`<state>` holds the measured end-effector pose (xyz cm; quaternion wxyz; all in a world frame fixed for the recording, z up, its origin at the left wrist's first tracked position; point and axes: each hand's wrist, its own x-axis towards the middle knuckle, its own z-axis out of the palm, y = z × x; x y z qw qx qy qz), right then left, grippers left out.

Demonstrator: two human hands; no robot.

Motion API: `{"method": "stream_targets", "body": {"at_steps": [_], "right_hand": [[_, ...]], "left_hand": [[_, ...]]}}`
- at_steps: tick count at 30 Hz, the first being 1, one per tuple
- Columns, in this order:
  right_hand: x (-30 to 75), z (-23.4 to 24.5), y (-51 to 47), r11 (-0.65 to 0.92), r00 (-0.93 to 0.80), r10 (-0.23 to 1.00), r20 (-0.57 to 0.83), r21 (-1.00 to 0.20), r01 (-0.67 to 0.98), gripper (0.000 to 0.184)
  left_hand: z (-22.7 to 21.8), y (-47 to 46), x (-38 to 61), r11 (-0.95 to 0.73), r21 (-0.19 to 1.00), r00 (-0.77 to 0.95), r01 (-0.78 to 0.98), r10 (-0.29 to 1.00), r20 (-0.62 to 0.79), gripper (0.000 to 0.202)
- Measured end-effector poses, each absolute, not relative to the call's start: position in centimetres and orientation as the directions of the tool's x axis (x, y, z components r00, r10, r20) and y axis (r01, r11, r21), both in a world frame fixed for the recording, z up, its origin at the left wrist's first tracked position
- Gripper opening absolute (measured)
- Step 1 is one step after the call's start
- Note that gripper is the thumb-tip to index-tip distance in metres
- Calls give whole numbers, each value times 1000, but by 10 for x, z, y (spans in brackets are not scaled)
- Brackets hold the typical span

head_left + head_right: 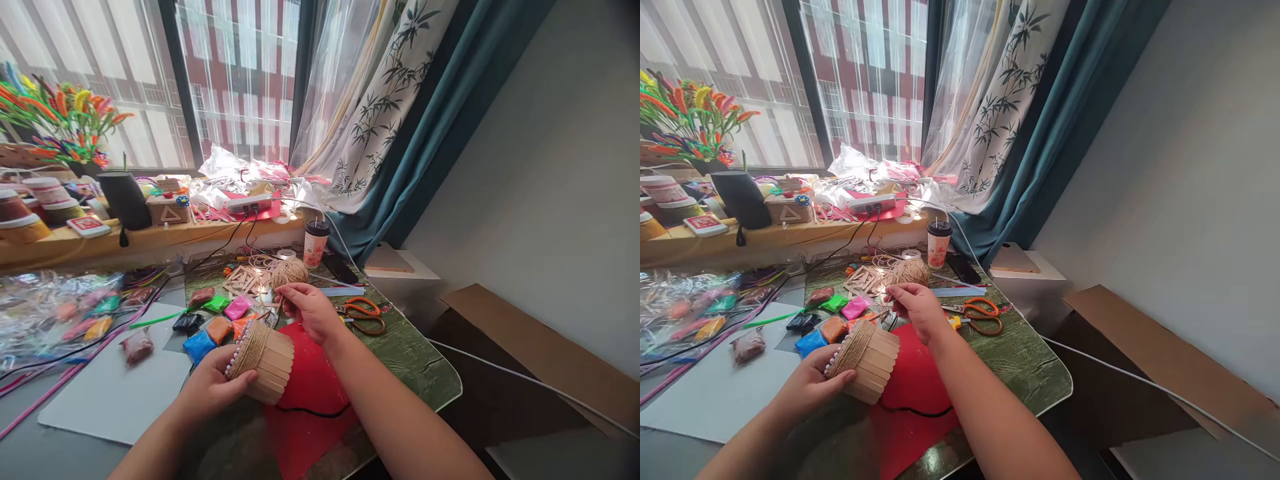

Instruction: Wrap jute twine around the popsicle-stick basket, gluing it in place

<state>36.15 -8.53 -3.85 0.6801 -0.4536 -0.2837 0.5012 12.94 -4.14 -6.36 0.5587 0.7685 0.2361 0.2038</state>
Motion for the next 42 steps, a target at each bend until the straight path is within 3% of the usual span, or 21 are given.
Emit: {"method": "stream_targets", "body": {"at_steps": [5,14,22,33,38,42], "right_hand": [[357,-47,-86,207,427,904,-12,-862,-463,38],[357,-69,-79,170,419,908,-30,-885,-433,37],[352,-75,-79,130,408,910,-78,-879,-459,37],[346,-81,-79,150,482,874,-64,-908,-392,36],[336,-86,-81,46,366,912,-186,-839,-542,40],[333,-85,-82,-28,257,931,-259,-752,-659,42]], "left_hand": [[-67,-37,129,-266,950,794,166,607,31,26],[-61,-44,126,-316,929,752,191,655,69,23],[-58,-48,126,-392,904,782,171,612,117,17],[-60,-47,121,-362,913,754,187,649,103,18],[-61,-49,118,-471,873,721,124,648,246,12],[-50,-54,124,-534,844,799,45,526,290,9]]}}
